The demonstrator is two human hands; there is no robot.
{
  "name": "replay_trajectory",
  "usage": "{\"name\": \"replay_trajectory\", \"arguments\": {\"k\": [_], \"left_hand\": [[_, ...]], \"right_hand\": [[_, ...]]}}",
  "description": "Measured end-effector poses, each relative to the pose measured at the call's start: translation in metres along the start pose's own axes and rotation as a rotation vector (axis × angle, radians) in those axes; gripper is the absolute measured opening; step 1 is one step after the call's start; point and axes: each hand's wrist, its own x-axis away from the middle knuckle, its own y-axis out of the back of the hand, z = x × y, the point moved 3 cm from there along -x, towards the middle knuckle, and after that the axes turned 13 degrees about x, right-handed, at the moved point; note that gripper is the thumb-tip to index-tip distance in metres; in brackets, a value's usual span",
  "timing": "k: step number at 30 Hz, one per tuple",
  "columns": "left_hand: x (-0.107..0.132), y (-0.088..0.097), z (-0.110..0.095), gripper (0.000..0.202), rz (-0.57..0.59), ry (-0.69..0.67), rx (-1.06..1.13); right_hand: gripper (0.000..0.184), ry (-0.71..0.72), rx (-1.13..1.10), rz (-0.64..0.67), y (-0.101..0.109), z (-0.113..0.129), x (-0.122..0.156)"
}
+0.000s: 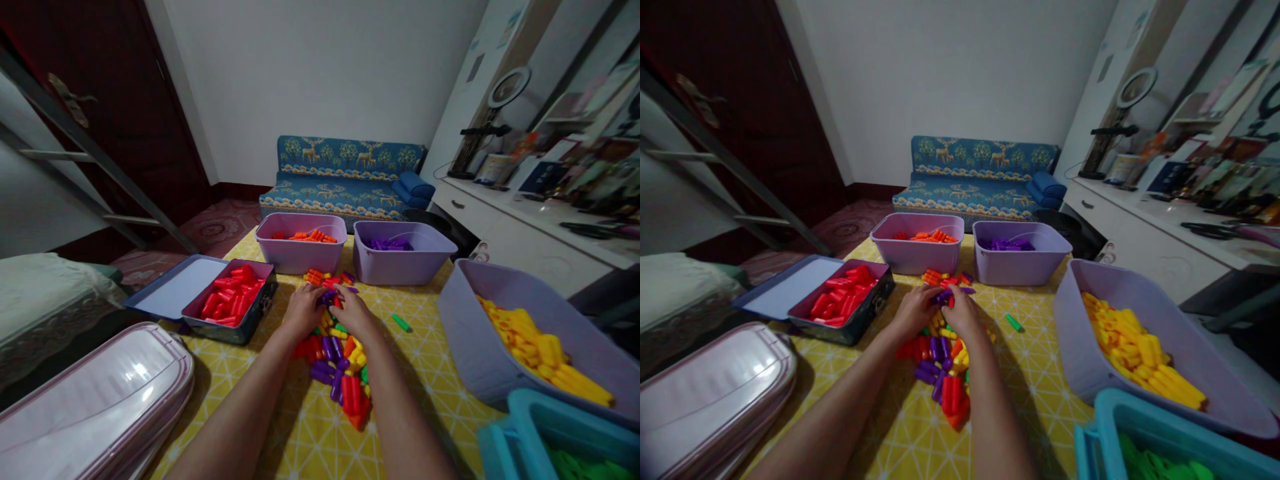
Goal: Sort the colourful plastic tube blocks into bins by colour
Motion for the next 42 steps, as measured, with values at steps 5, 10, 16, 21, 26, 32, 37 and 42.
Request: {"name": "replay_trajectory", "arguments": {"k": [5, 10, 16, 21, 26, 32, 37, 42], "left_hand": [[-0.001, -0.004, 0.013, 0.047, -0.031, -0.033, 0.230], [-0.001, -0.009, 0.022, 0.045, -0.053, -0.047, 0.425], [0.002, -0.005, 0.010, 0.038, -0.090, -0.034, 0.720], [0.002, 0.001, 0.002, 0.029, -0.146, -0.057, 0.686], [0.001, 0.001, 0.004, 0.024, -0.154, -0.028, 0.561], [0.003, -0.002, 0.005, 0.024, -0.126, -0.045, 0.459], [0.003, -0.005, 0.010, 0.029, -0.143, -0.046, 0.316], [0.002, -0.008, 0.010, 0.038, -0.115, -0.003, 0.593]], "right_hand": [[0.051, -0.019, -0.024, 0.021, 0.001, 0.001, -0.001], [0.032, 0.045, 0.082, -0.006, -0.002, -0.001, -0.002], [0.021, 0.055, -0.106, 0.009, -0.009, -0.008, -0.004], [0.018, 0.013, -0.079, -0.063, 0.000, -0.006, -0.004], [0.013, -0.050, 0.043, -0.098, 0.016, -0.004, 0.000], [0.035, 0.051, 0.134, 0.035, 0.014, 0.006, 0.006], [0.039, 0.112, 0.159, 0.067, 0.009, 0.008, 0.007], [0.043, 0.109, 0.206, 0.013, 0.004, 0.005, 0.004]]}}
